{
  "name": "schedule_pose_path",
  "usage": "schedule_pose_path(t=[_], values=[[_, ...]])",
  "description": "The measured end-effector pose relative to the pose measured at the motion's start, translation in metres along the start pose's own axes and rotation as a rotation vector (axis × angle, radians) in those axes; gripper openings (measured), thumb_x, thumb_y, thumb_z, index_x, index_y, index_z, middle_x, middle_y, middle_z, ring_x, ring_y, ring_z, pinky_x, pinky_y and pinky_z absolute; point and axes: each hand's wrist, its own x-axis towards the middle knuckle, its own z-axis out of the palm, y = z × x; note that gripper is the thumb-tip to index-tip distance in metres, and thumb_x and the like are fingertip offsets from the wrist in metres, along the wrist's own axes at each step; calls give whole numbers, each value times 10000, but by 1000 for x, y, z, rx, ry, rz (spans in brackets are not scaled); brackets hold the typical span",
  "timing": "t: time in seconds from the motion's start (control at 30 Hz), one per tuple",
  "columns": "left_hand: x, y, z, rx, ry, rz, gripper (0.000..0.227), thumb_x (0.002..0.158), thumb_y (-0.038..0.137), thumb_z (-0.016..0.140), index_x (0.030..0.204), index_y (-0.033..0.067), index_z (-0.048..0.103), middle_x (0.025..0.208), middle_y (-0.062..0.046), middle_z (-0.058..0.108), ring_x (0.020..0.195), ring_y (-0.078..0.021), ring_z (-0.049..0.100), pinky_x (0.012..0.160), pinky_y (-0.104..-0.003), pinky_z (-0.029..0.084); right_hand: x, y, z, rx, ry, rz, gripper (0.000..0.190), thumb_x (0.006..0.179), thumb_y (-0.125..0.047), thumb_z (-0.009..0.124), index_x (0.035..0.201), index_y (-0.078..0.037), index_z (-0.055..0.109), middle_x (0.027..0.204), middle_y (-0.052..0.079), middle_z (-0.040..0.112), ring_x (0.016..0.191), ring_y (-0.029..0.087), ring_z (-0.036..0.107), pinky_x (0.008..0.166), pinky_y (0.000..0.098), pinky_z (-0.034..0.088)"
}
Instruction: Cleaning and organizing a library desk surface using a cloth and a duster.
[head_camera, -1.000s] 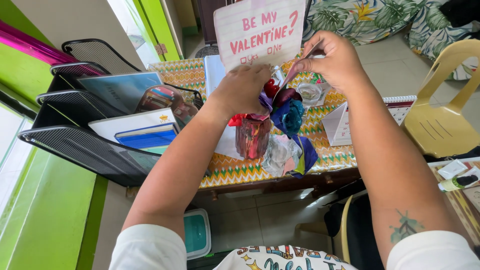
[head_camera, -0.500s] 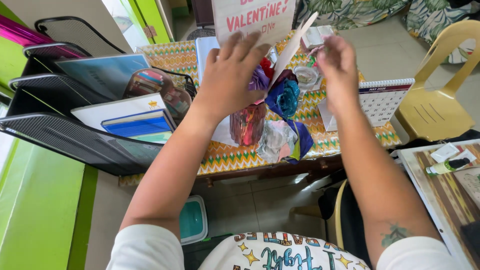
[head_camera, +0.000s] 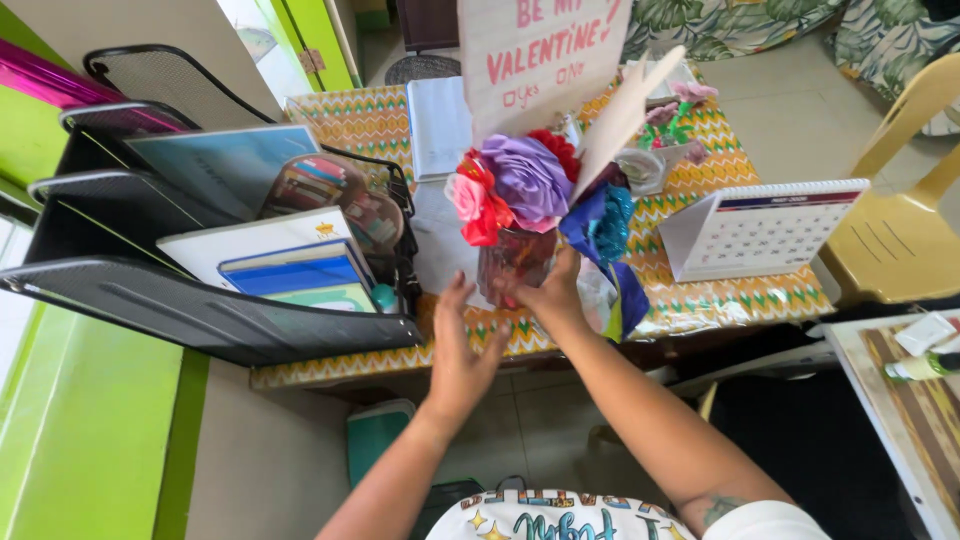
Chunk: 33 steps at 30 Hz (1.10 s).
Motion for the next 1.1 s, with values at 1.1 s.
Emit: schedule_pose_path(t=[1.1], values=[[-49,-96,17,263,-463,-469,792,813,209,797,1490,97,403,1558,-144,422,1488,-364,313,1182,-493,266,80,66,-7,484,-684,123,739,701,-192,950,1333,-59,592,1250,42,675,1175,172,644,1001,371,551]])
